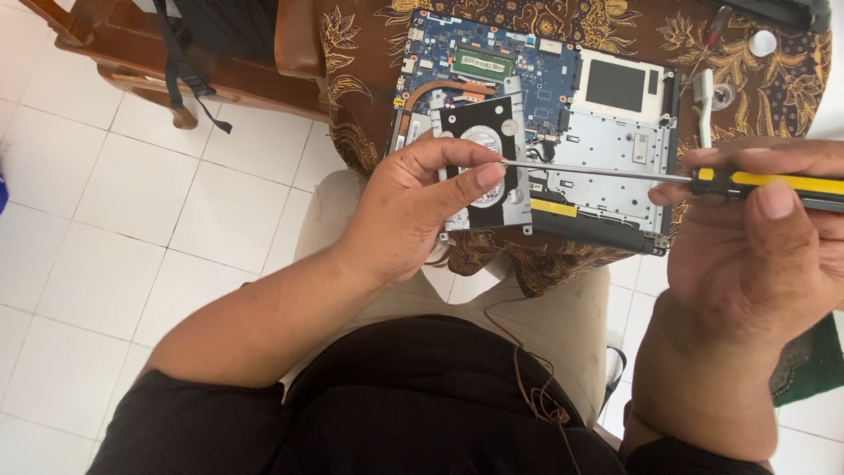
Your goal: Reinstalling a hard drive into a laptop chassis and securing it with screws using a screwdriver.
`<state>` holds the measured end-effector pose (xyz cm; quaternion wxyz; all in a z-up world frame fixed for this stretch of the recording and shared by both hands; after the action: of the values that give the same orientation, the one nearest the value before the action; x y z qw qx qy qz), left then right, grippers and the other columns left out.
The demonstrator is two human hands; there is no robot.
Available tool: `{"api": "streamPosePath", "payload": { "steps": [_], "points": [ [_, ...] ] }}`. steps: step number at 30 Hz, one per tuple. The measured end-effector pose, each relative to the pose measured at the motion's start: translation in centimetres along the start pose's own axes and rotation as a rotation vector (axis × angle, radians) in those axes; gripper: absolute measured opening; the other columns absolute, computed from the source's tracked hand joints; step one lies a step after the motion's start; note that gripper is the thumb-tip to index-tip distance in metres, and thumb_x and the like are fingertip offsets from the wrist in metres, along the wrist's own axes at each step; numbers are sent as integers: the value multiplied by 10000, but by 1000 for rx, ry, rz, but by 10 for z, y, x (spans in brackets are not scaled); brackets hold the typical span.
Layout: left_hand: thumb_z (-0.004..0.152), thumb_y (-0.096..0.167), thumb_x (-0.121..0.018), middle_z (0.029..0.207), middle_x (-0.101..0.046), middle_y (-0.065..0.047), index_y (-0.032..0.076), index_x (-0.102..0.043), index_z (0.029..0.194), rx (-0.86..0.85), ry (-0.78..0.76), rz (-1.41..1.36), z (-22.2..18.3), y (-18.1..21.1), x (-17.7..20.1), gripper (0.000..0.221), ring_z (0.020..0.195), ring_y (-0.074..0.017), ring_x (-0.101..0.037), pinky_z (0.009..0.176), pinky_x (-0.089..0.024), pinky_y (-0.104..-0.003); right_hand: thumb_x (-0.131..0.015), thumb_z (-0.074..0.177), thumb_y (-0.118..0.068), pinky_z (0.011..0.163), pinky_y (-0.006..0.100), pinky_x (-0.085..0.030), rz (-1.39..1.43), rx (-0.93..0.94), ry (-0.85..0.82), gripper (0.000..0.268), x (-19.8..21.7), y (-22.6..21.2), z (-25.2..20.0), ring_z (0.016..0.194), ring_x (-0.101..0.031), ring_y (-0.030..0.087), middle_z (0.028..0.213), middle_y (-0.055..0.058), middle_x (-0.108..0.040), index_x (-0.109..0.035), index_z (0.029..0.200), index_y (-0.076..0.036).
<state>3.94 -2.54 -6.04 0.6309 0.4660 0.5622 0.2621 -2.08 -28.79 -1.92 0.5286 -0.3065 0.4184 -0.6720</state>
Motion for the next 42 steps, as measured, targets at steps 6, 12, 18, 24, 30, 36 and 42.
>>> {"api": "streamPosePath", "payload": {
  "steps": [6, 12, 18, 24, 30, 36, 42],
  "points": [
    [922, 439, -682, 995, -760, 35, 202, -730, 980, -191, -50, 516, -6, 19, -3, 248, 1004, -127, -707, 1332, -58, -519, -583, 1132, -385, 863, 365, -695, -35, -31, 74, 419, 10, 6, -10, 1179, -673, 240, 1263, 140, -557, -510, 1398, -68],
    [935, 208, -741, 1152, -590, -93, 97, -737, 995, -515, -57, 698, -15, 27, -7, 126, 1046, -228, -635, 938, -562, -354, -453, 1235, -404, 893, 359, -623, -217, 158, 71, 394, 25, 11, -27, 1207, -572, 270, 1275, 186, -517, -502, 1344, -29],
    [962, 178, -760, 882, -435, -34, 85, -755, 1027, -662, -107, 867, -18, 22, -7, 114, 737, -143, -433, 680, -383, -254, -657, 1157, -496, 910, 447, -668, -206, 219, 270, 480, 3, -1, -41, 1085, -626, 442, 1222, 245, -553, -561, 1197, -27],
    [955, 142, -778, 894, -489, -53, 71, -747, 989, -705, -132, 873, -20, 23, -8, 85, 762, -167, -436, 723, -407, -276, -439, 1253, -392, 799, 543, -690, -413, 360, 108, 557, -24, -24, -38, 952, -600, 451, 1119, 366, -503, -452, 1151, 156],
    [952, 94, -785, 940, -530, -78, 58, -740, 997, -725, -142, 858, -21, 23, -9, 73, 785, -174, -497, 704, -433, -267, -418, 1256, -388, 773, 504, -668, -463, 314, 109, 604, -33, -32, -38, 865, -591, 450, 1071, 381, -517, -462, 1117, 199],
    [956, 97, -784, 1127, -573, -168, 44, -754, 1012, -715, -171, 890, -22, 23, -7, 83, 750, -181, -676, 726, -554, -276, -416, 1261, -368, 813, 504, -675, -485, 291, 59, 573, -32, -34, -37, 888, -626, 443, 1085, 355, -550, -483, 1125, 184],
    [960, 115, -803, 1173, -576, -187, 74, -763, 1016, -763, -164, 988, -21, 21, -7, 80, 697, -187, -567, 658, -475, -305, -401, 1237, -464, 810, 406, -555, -564, 187, 102, 666, -48, -47, -39, 867, -694, 410, 1080, 292, -561, -521, 1146, 185]
  ]
}}
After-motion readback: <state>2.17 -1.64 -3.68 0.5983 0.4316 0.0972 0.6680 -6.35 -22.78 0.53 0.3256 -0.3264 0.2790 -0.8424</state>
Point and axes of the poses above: each hand's wrist, its own z-axis towards the middle knuckle, its own x-axis out of the back of the hand, y = z × x, the point moved 1 cm from there along z, towards the middle knuckle
